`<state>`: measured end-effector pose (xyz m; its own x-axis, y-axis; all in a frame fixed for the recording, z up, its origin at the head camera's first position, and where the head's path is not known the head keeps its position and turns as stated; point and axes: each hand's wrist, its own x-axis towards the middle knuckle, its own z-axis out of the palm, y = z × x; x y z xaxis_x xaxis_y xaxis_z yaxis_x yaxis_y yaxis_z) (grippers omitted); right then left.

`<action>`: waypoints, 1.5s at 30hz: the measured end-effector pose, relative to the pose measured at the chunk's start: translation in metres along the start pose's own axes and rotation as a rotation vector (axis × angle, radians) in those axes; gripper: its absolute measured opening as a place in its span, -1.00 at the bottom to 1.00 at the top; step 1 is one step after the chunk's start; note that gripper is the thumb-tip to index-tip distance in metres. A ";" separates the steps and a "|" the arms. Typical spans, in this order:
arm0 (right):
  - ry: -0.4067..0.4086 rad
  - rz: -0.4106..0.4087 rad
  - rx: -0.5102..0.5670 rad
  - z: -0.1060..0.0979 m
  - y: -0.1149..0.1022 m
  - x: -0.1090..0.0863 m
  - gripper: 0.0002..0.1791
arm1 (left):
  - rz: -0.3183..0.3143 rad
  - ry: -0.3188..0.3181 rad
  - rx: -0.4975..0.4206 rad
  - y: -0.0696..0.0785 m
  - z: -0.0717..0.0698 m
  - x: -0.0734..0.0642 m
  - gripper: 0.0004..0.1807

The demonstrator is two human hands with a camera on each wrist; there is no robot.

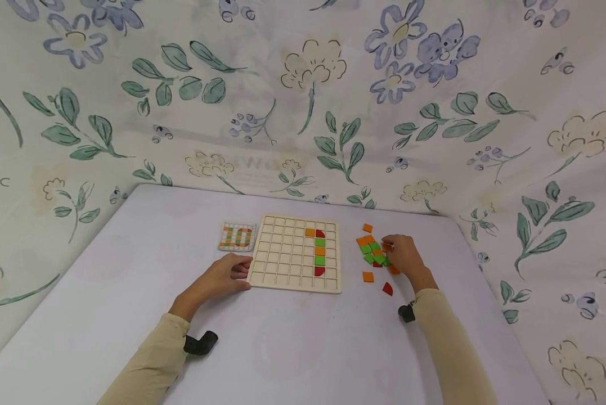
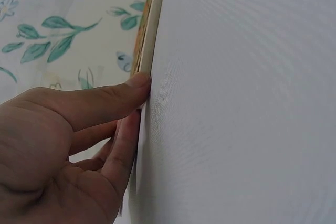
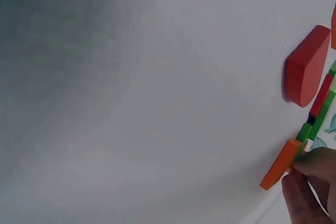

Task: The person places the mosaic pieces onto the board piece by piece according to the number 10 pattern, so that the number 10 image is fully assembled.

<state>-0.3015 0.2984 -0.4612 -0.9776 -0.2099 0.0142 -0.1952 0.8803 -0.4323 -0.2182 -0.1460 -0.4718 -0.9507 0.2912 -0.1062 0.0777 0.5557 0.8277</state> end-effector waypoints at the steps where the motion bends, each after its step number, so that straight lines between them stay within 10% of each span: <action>1: -0.006 0.006 0.002 0.000 0.000 0.000 -0.64 | 0.003 -0.001 -0.001 0.000 0.000 0.000 -0.27; 16: -0.004 0.027 0.070 -0.006 -0.014 -0.004 -0.63 | 0.008 -0.004 -0.003 0.001 -0.001 -0.001 -0.27; 31: 0.012 -0.300 0.117 0.022 -0.100 -0.017 -0.61 | 0.009 0.005 0.022 0.003 0.000 -0.002 -0.28; 45: -0.126 -0.354 0.060 0.057 -0.155 -0.021 -0.67 | 0.014 0.008 0.041 0.002 0.001 0.000 -0.28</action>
<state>-0.2458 0.1426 -0.4461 -0.8327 -0.5502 0.0625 -0.5103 0.7186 -0.4726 -0.2181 -0.1437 -0.4707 -0.9518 0.2932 -0.0898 0.1034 0.5826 0.8061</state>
